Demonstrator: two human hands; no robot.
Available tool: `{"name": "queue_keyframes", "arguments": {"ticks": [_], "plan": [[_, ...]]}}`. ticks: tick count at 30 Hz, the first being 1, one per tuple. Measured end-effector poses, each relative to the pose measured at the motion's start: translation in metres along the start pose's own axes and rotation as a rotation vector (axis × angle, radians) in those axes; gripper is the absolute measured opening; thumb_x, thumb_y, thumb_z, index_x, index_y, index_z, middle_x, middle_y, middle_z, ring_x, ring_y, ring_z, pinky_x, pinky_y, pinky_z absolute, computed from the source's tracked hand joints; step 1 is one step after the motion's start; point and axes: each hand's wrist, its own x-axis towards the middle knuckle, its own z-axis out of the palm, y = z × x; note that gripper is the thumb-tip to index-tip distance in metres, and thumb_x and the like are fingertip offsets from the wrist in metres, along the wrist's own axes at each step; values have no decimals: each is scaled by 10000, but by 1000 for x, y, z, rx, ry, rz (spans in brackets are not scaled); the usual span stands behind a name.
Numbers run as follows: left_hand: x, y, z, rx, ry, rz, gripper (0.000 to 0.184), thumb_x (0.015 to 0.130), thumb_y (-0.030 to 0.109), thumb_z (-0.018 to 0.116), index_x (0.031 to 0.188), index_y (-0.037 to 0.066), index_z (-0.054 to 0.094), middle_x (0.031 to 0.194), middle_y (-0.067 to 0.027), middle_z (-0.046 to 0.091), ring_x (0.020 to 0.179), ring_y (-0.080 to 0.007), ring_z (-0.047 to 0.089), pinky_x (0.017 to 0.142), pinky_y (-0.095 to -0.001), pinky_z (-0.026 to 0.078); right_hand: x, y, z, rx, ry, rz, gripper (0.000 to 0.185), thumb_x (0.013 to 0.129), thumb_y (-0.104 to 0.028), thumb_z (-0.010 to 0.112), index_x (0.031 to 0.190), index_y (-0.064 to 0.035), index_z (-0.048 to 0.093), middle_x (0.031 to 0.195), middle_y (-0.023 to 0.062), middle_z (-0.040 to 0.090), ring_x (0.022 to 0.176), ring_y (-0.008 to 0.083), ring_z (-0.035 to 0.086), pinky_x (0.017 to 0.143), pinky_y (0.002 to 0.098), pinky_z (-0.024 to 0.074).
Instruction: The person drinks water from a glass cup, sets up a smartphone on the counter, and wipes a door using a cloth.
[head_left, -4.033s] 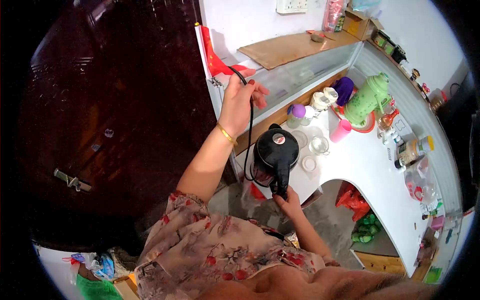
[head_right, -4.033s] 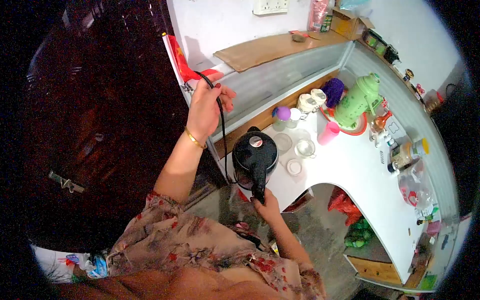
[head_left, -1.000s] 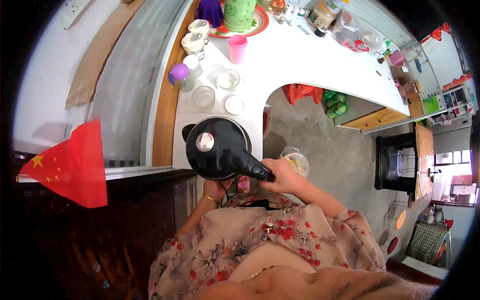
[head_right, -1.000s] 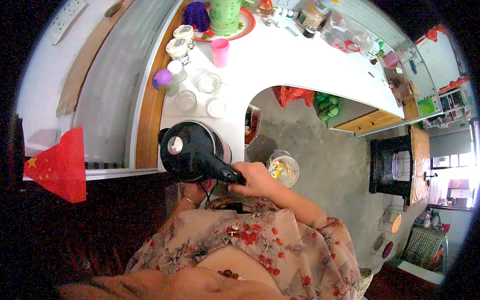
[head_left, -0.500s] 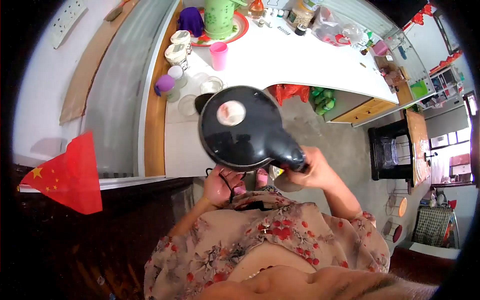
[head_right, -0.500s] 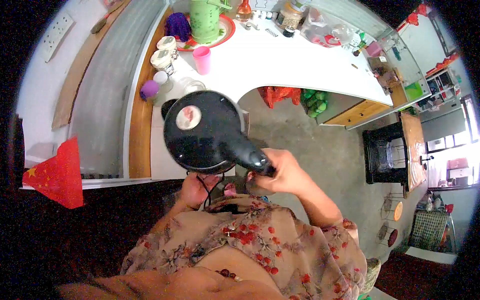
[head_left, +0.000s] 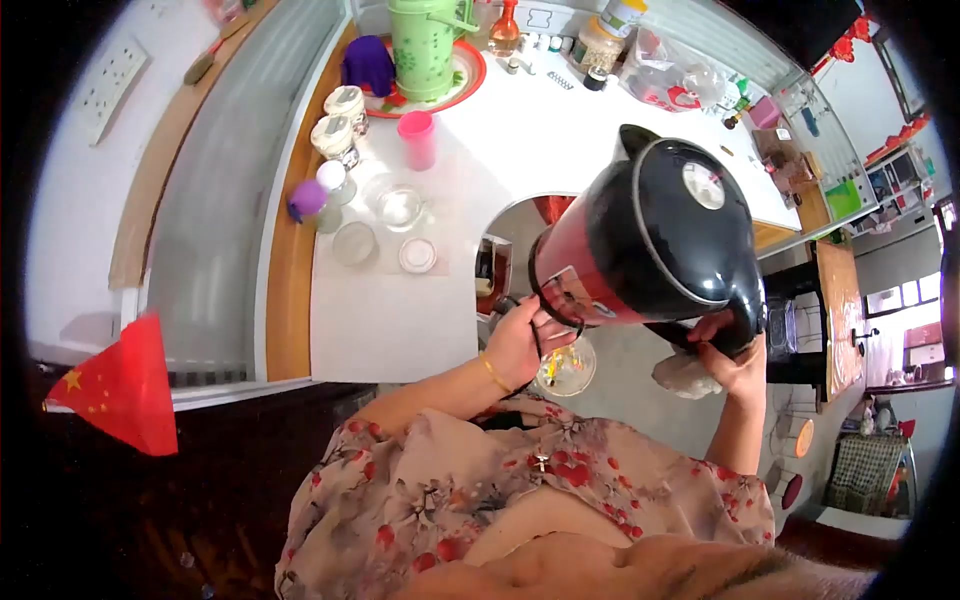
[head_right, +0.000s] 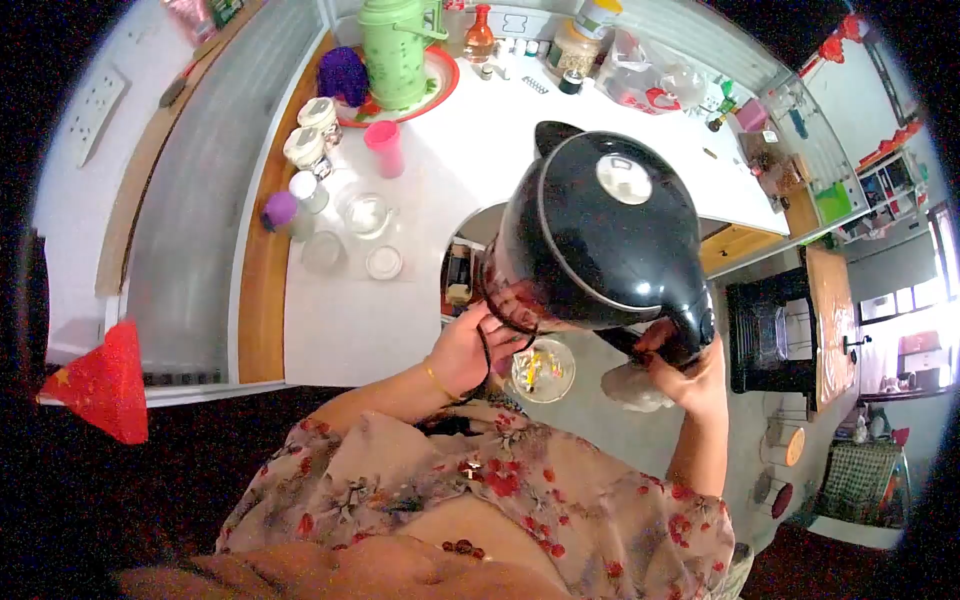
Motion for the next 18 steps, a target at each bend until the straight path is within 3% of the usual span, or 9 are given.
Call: {"name": "queue_keyframes", "arguments": {"ticks": [6, 9, 11, 18], "plan": [[115, 21, 58, 227, 42, 59, 347, 969, 313, 321, 1163, 97, 512, 1124, -43, 588, 982, -212, 568, 875, -409, 466, 59, 25, -53, -42, 115, -48, 155, 629, 52, 549, 767, -16, 540, 793, 96, 595, 773, 182, 583, 726, 292, 456], [161, 44, 73, 286, 47, 158, 358, 955, 324, 335, 1133, 76, 523, 1095, -62, 610, 956, -212, 590, 839, -378, 474, 97, 56, -69, -44, 155, -101, 149, 651, 54, 582, 789, -2, 596, 823, 84, 626, 782, 152, 589, 727, 278, 465], [190, 65, 87, 333, 77, 179, 299, 933, 326, 384, 1066, 113, 545, 1024, -24, 624, 880, -163, 587, 759, -334, 471, 125, 72, -72, -24, 173, -155, 146, 659, 49, 579, 794, -3, 601, 821, 77, 629, 771, 146, 588, 721, 275, 465], [306, 117, 62, 394, 176, 208, 278, 937, 314, 353, 1027, 129, 541, 939, -31, 632, 858, -185, 597, 775, -351, 474, 215, 134, -60, -115, 193, -112, 95, 686, -9, 627, 778, -26, 610, 726, 9, 617, 682, 78, 555, 637, 249, 463]]}}
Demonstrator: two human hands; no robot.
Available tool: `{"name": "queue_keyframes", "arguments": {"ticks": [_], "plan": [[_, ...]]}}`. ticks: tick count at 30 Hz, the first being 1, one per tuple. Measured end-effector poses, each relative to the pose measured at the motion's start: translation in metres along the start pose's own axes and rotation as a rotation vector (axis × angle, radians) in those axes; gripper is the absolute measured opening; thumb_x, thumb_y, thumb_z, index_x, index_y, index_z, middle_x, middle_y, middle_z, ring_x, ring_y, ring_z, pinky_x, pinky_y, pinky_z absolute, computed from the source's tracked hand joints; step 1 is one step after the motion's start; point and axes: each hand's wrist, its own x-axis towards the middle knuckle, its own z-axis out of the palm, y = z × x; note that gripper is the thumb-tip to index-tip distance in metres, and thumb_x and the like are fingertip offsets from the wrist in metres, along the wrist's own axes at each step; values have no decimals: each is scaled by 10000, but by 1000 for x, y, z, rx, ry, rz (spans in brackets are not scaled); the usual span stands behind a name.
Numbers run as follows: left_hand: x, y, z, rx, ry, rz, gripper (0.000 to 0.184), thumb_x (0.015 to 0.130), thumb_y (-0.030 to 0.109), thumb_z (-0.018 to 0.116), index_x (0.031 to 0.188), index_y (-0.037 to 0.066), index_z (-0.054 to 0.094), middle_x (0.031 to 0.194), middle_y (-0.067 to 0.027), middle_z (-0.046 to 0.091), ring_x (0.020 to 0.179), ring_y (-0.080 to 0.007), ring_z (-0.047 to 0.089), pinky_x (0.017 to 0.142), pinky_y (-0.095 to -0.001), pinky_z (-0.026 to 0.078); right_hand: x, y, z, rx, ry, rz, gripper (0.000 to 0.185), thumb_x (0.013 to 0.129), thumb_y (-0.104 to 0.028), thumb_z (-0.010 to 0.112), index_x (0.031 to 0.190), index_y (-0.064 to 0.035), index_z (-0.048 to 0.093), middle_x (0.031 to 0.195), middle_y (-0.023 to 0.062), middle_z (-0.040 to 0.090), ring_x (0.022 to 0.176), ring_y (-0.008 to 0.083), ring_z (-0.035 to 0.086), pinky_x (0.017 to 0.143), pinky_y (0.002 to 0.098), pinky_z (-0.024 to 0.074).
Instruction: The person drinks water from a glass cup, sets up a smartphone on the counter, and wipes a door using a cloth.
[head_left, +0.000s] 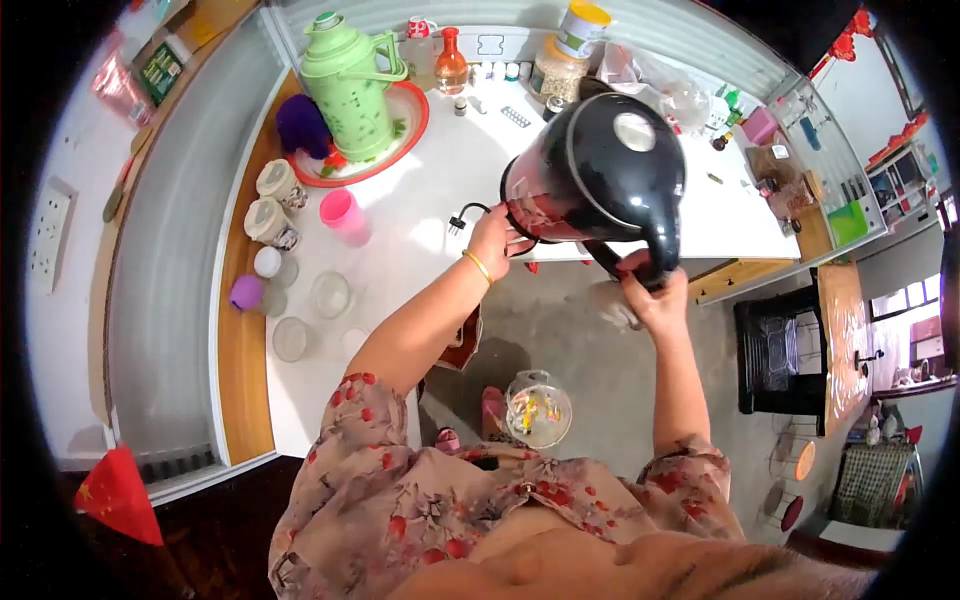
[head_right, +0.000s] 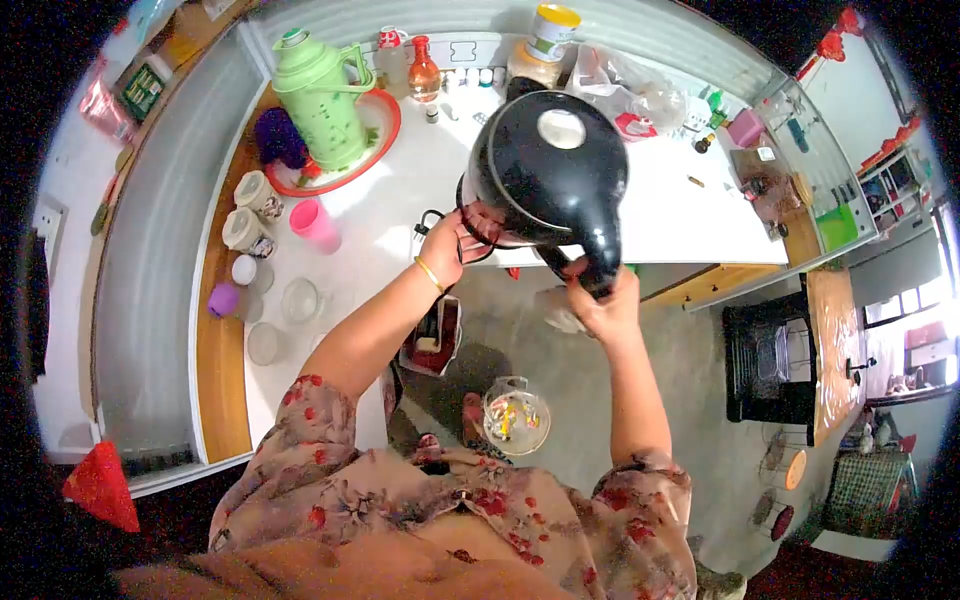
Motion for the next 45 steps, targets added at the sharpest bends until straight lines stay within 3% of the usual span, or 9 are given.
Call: {"name": "queue_keyframes", "arguments": {"ticks": [2, 14, 24, 31, 36, 39, 41, 43, 45], "plan": [[28, -3, -10, -34, 23, -26, 273, 929, 330, 361, 956, 161, 574, 850, -3, 643, 816, -174, 607, 770, -344, 455, 16, 23, 11, -10, -23, 88, 99, 691, -33, 647, 784, -36, 611, 716, -4, 605, 664, 69, 538, 626, 240, 457], [118, -28, -12, 81, 288, -151, 337, 953, 349, 298, 1100, 168, 541, 1011, -26, 614, 872, -194, 567, 709, -361, 460, 66, 101, 40, 48, 36, 202, 75, 703, -52, 631, 769, -34, 600, 679, -5, 589, 632, 66, 516, 605, 231, 438], [258, -79, -91, -88, 150, 124, 331, 930, 284, 326, 1015, 89, 579, 978, -93, 633, 851, -258, 616, 730, -408, 515, 93, 108, 66, -160, 51, 155, 177, 698, -168, 638, 821, -46, 600, 674, 91, 606, 624, 191, 574, 646, 302, 470], [178, -24, -50, 183, 146, -66, 295, 872, 384, 445, 962, 133, 571, 867, -56, 635, 697, -215, 604, 545, -364, 471, 112, 110, 80, -259, 34, 125, 243, 687, -203, 641, 866, -41, 615, 706, 158, 627, 669, 330, 617, 658, 369, 489], [170, -3, -64, 200, 127, -107, 338, 895, 287, 397, 1102, 49, 517, 1008, -145, 564, 761, -310, 610, 676, -464, 554, 125, 105, 91, -324, 6, 106, 261, 683, -209, 624, 882, -40, 612, 731, 175, 633, 704, 348, 623, 678, 388, 490], [144, 12, -67, 357, 276, -93, 332, 908, 271, 431, 1130, 30, 485, 1081, -162, 489, 830, -338, 624, 610, -435, 567, 130, 100, 99, -389, -15, 87, 274, 683, -216, 616, 893, -40, 612, 745, 183, 636, 716, 354, 625, 686, 397, 489], [135, 13, -81, 446, 375, -19, 329, 900, 318, 426, 957, 20, 554, 812, -151, 590, 678, -268, 621, 524, -361, 526, 132, 105, 103, -382, -14, 81, 282, 679, -221, 624, 895, -40, 612, 751, 187, 637, 721, 354, 626, 689, 398, 489], [116, 18, -102, 433, 308, 29, 365, 885, 297, 498, 1112, 11, 494, 962, -107, 519, 803, -255, 604, 624, -381, 535, 132, 114, 101, -359, -15, 74, 295, 671, -231, 649, 889, -36, 611, 748, 180, 640, 712, 350, 624, 692, 390, 490], [108, 12, -129, 554, 300, 117, 363, 869, 287, 516, 1125, 29, 509, 972, -79, 535, 813, -226, 589, 643, -354, 510, 134, 121, 92, -324, -17, 102, 280, 678, -213, 651, 896, -40, 617, 740, 162, 641, 696, 313, 628, 689, 364, 491]]}}
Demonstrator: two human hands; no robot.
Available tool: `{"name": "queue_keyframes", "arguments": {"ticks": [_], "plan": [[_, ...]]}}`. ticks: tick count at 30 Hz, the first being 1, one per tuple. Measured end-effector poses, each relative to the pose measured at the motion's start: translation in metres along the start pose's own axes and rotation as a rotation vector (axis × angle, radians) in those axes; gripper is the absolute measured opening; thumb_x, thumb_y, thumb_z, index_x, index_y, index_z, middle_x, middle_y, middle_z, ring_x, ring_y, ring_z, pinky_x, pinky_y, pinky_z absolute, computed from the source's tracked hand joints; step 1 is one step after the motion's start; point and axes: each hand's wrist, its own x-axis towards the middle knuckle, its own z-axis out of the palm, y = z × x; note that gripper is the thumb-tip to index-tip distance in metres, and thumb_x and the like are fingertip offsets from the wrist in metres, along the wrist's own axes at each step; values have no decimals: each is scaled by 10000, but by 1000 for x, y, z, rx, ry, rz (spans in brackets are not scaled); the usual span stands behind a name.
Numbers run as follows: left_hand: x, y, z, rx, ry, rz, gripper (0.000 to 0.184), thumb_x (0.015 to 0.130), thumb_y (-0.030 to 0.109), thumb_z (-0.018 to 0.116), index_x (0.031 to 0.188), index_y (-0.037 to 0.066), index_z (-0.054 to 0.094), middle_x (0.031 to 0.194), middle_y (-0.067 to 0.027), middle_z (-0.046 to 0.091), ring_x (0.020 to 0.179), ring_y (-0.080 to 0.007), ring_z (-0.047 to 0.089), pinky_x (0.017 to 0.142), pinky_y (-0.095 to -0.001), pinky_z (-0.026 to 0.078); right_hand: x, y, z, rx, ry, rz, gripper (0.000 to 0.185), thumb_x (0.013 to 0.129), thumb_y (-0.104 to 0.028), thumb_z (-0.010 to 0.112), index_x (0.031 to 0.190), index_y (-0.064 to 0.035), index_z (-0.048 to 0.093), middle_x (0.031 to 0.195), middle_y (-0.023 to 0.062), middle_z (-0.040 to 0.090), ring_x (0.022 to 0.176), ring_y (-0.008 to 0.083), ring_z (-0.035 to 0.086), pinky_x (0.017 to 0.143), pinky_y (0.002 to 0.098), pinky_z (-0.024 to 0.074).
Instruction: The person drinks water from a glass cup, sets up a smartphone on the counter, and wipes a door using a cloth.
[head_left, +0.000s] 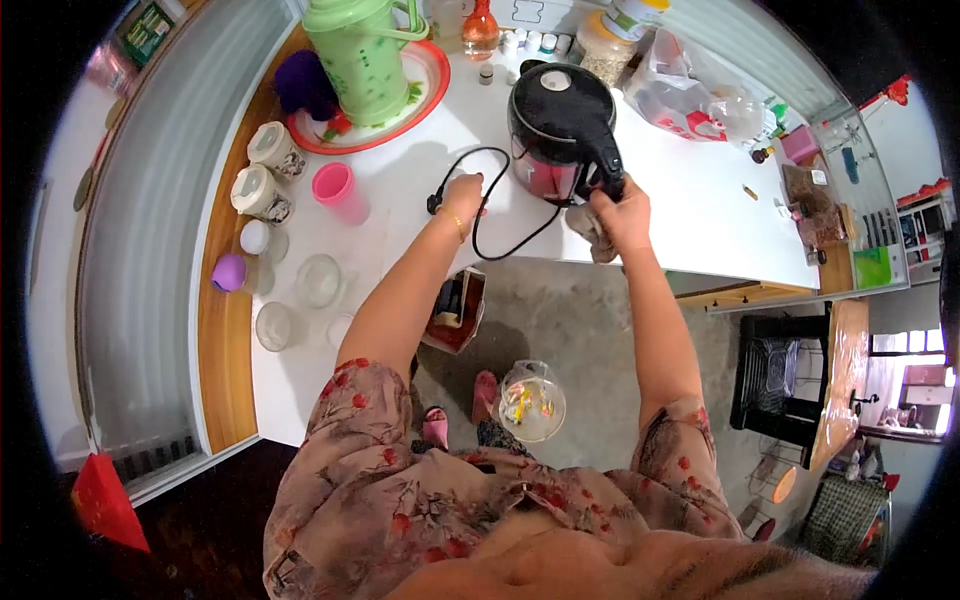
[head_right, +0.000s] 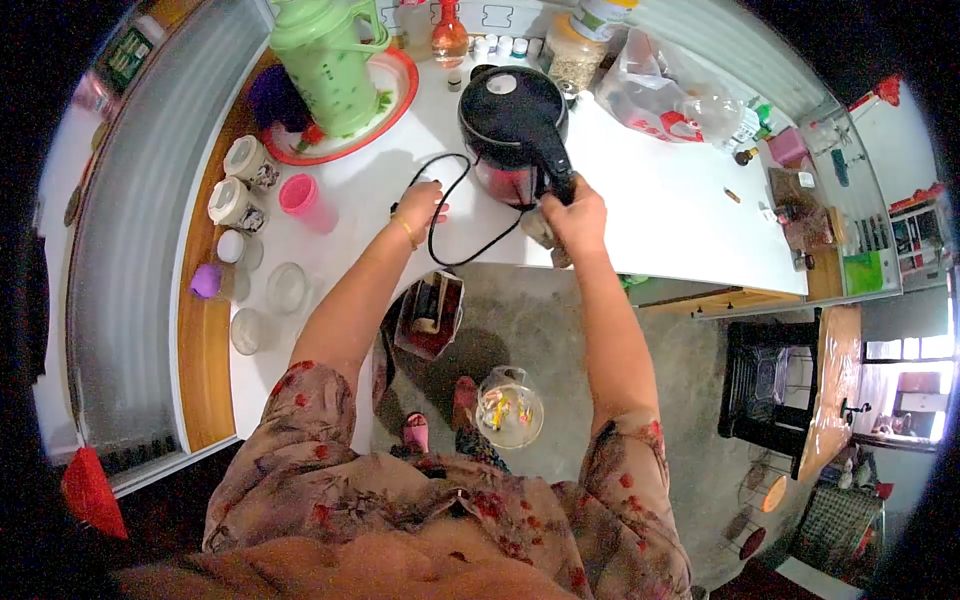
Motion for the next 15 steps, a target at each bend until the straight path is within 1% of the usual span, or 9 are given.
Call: {"name": "queue_keyframes", "arguments": {"ticks": [1, 2, 3, 6, 7, 10, 12, 14, 15], "plan": [[-1, -10, -11, 54, 10, 51, 364, 861, 282, 525, 1131, 39, 516, 977, -65, 544, 819, -212, 582, 652, -340, 497, 0, -2, -4, 57, 14, 8, 253, 688, -187, 652, 895, -45, 622, 727, 142, 640, 675, 265, 622, 680, 339, 488], [-23, -2, -12, -39, 47, 19, 356, 859, 278, 531, 1123, 40, 533, 981, -62, 553, 827, -195, 574, 669, -325, 486, 3, 4, -4, 77, 45, -24, 225, 697, -162, 656, 882, -38, 622, 718, 129, 637, 663, 225, 616, 668, 322, 486], [-45, 8, -14, -132, 87, -9, 349, 857, 275, 536, 1115, 41, 549, 985, -58, 562, 836, -178, 566, 687, -309, 474, 4, 9, -4, 105, 57, -18, 218, 702, -157, 656, 877, -32, 622, 716, 123, 638, 658, 214, 612, 665, 318, 485], [-71, -19, -29, -15, 180, 213, 342, 859, 253, 531, 1119, 35, 560, 1003, -56, 575, 892, -157, 547, 739, -298, 456, 10, 22, -8, 127, 83, 44, 184, 709, -144, 654, 837, -18, 614, 708, 90, 632, 646, 167, 589, 641, 305, 477], [-90, -14, -30, -35, 194, 183, 328, 868, 213, 512, 1135, 28, 561, 1050, -58, 576, 952, -152, 530, 796, -297, 439, 10, 24, -8, 146, 97, 44, 178, 709, -141, 652, 829, -16, 611, 701, 87, 626, 638, 166, 582, 632, 304, 473], [-132, -24, -40, 7, 272, 207, 312, 874, 164, 490, 1143, 23, 557, 1094, -68, 572, 984, -160, 529, 818, -301, 437, 4, 21, -13, 152, 154, 12, 165, 714, -134, 645, 812, -9, 603, 673, 76, 599, 613, 147, 542, 610, 298, 457], [-162, -25, -44, -103, 267, 138, 310, 871, 132, 480, 1151, 18, 551, 1132, -78, 562, 1004, -166, 529, 828, -299, 439, 0, 34, -16, 217, 149, 32, 165, 721, -138, 644, 812, -7, 601, 673, 69, 595, 618, 137, 532, 611, 296, 453], [-185, -34, -51, -216, 258, 88, 305, 869, 128, 482, 1146, 16, 548, 1152, -82, 555, 1012, -170, 528, 826, -298, 441, -4, 40, -17, 216, 200, 59, 143, 727, -123, 639, 808, -13, 599, 672, 37, 583, 618, 116, 515, 598, 284, 441], [-195, -37, -55, -255, 259, 59, 290, 864, 116, 484, 1127, 12, 546, 1148, -81, 550, 1004, -173, 531, 825, -300, 444, -6, 42, -18, 267, 193, 59, 136, 729, -118, 638, 805, -14, 597, 677, 29, 582, 621, 111, 513, 599, 280, 439]]}}
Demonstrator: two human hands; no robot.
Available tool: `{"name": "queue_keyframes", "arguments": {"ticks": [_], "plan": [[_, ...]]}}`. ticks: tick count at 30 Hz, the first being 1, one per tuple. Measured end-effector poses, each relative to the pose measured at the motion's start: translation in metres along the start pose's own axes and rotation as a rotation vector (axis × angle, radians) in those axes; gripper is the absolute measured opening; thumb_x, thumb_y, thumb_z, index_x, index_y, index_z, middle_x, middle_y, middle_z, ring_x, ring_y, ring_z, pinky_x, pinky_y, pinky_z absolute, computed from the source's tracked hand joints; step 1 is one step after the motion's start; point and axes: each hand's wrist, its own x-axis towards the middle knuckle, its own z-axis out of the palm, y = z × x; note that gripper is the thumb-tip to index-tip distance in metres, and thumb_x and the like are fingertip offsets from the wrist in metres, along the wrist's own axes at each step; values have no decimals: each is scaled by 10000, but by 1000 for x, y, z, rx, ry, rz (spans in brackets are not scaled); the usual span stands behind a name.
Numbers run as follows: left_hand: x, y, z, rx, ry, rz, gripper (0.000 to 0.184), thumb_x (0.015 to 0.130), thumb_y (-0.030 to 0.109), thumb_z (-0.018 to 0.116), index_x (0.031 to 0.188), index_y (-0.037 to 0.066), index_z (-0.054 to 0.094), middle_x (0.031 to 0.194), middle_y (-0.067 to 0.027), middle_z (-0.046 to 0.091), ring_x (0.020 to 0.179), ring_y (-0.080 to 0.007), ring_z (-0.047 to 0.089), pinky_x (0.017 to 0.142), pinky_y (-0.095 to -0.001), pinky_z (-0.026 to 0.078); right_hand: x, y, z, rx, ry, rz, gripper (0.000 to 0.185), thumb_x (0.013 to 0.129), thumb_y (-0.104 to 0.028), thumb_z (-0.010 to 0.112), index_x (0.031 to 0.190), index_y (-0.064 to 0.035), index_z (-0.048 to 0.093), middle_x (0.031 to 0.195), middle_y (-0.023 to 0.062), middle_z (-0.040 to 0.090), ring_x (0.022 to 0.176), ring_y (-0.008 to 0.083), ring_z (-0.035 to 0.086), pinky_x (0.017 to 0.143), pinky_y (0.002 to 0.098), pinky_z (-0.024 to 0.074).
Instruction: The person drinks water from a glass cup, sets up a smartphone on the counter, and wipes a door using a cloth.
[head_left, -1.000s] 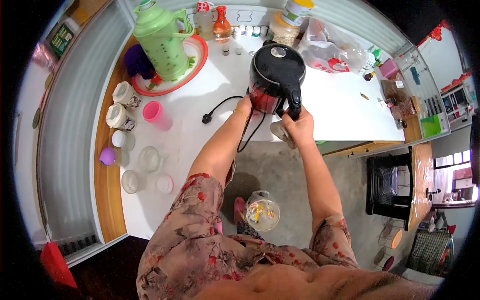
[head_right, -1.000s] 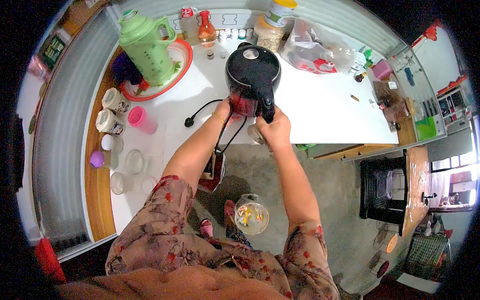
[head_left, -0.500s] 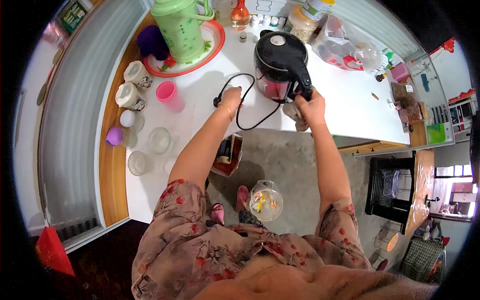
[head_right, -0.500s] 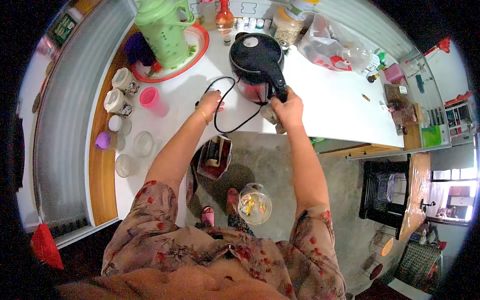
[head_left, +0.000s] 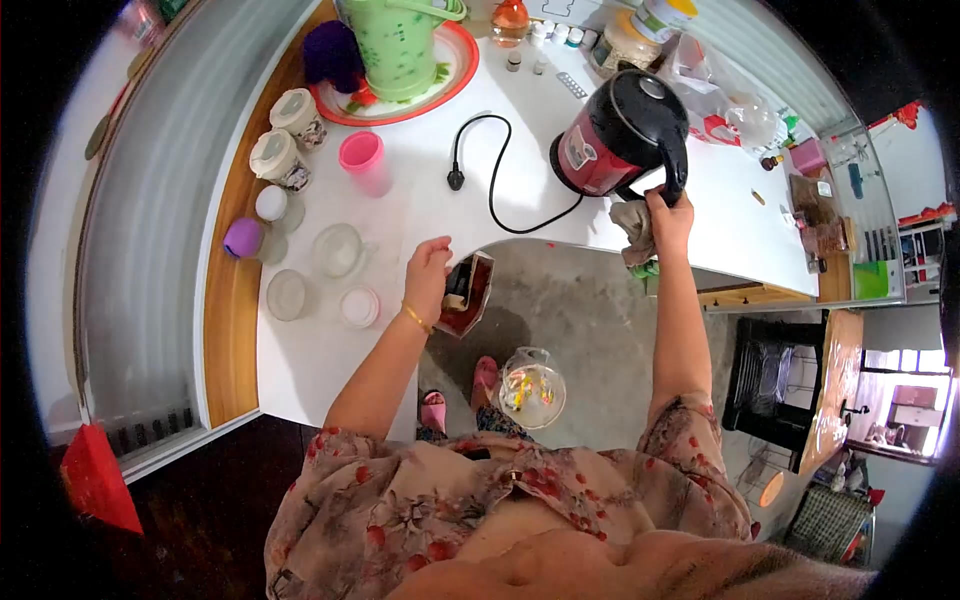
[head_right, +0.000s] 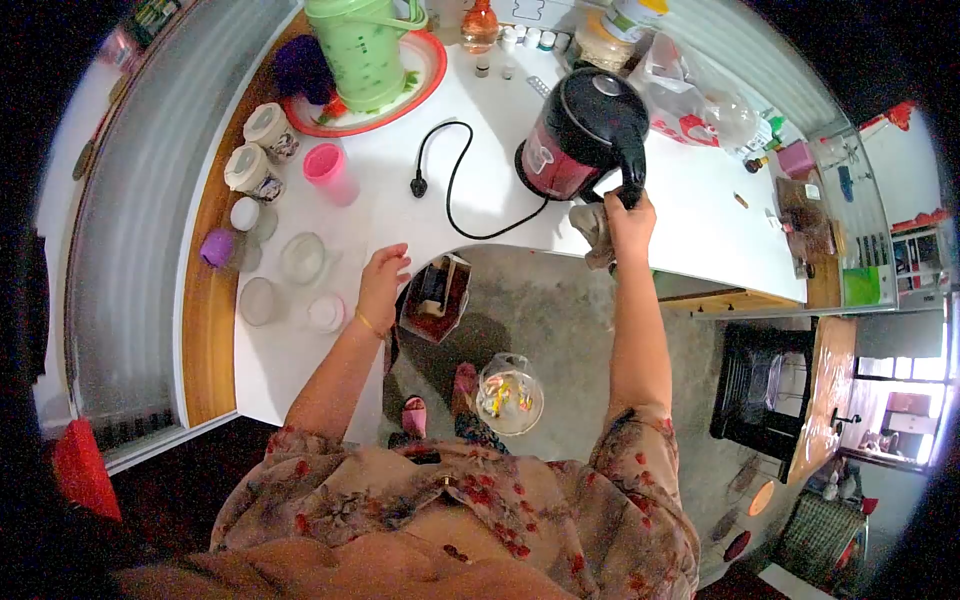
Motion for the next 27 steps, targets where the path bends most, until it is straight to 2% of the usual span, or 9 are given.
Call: {"name": "queue_keyframes", "arguments": {"ticks": [3, 8, 12, 15, 18, 21, 22, 26, 27], "plan": [[-20, -11, -17, -21, 17, -82, 275, 859, 104, 479, 1108, 5, 544, 1120, -77, 550, 989, -174, 535, 809, -299, 452, 0, 0, 2, 95, -17, -12, 129, 729, -108, 641, 796, -10, 591, 692, 30, 587, 637, 109, 522, 612, 273, 443], [-34, -34, -40, -61, 37, -126, 242, 872, 106, 478, 1089, 22, 545, 1076, -63, 551, 929, -164, 564, 772, -291, 464, 11, -21, 22, -189, -4, -60, 251, 717, -209, 636, 830, 11, 593, 703, 125, 618, 637, 211, 577, 647, 336, 466], [-42, -40, -51, -84, 48, -127, 238, 880, 111, 478, 1090, 22, 542, 1070, -63, 551, 921, -169, 571, 769, -295, 467, 25, -6, 18, -278, -13, -76, 303, 709, -247, 645, 862, 13, 614, 733, 151, 636, 687, 260, 617, 680, 365, 473], [-43, -42, -56, -127, 70, -150, 240, 884, 109, 473, 1096, 19, 537, 1060, -65, 551, 920, -171, 571, 766, -297, 469, 24, 17, 11, -161, -71, -16, 271, 727, -230, 651, 843, 12, 617, 732, 111, 635, 682, 200, 593, 664, 331, 468], [-41, -40, -57, -196, 89, -147, 243, 881, 96, 467, 1106, 21, 519, 1035, -62, 540, 913, -175, 569, 763, -299, 471, 13, -2, 13, -145, -88, -81, 278, 770, -264, 671, 846, -5, 601, 729, 75, 611, 674, 177, 557, 652, 309, 449], [-39, -34, -59, -253, 133, -121, 250, 875, 91, 471, 1115, 30, 503, 1038, -59, 525, 913, -181, 568, 763, -310, 473, 8, -11, 10, -212, -108, -53, 335, 779, -288, 675, 920, 0, 581, 824, 104, 620, 754, 191, 563, 715, 321, 444], [-37, -36, -62, -261, 135, -97, 277, 871, 86, 469, 1142, 30, 465, 1052, -74, 509, 915, -201, 568, 770, -328, 475, 9, -3, 5, -237, -144, -74, 431, 774, -306, 674, 1040, 10, 553, 926, 137, 622, 850, 218, 577, 778, 326, 441], [-33, -17, -61, -377, 229, -124, 445, 869, 80, 461, 1292, 56, 325, 1110, -123, 468, 916, -240, 566, 777, -353, 481, -10, 10, -13, -299, -113, -9, 589, 784, -297, 640, 1249, 3, 439, 1063, 167, 595, 986, 263, 568, 855, 338, 428], [-30, -12, -59, -409, 248, -125, 494, 869, 77, 458, 1329, 69, 278, 1124, -136, 454, 918, -250, 565, 778, -358, 483, -22, 8, -19, -346, -88, 6, 563, 793, -276, 622, 1260, -17, 444, 1049, 160, 602, 967, 257, 574, 852, 343, 429]]}}
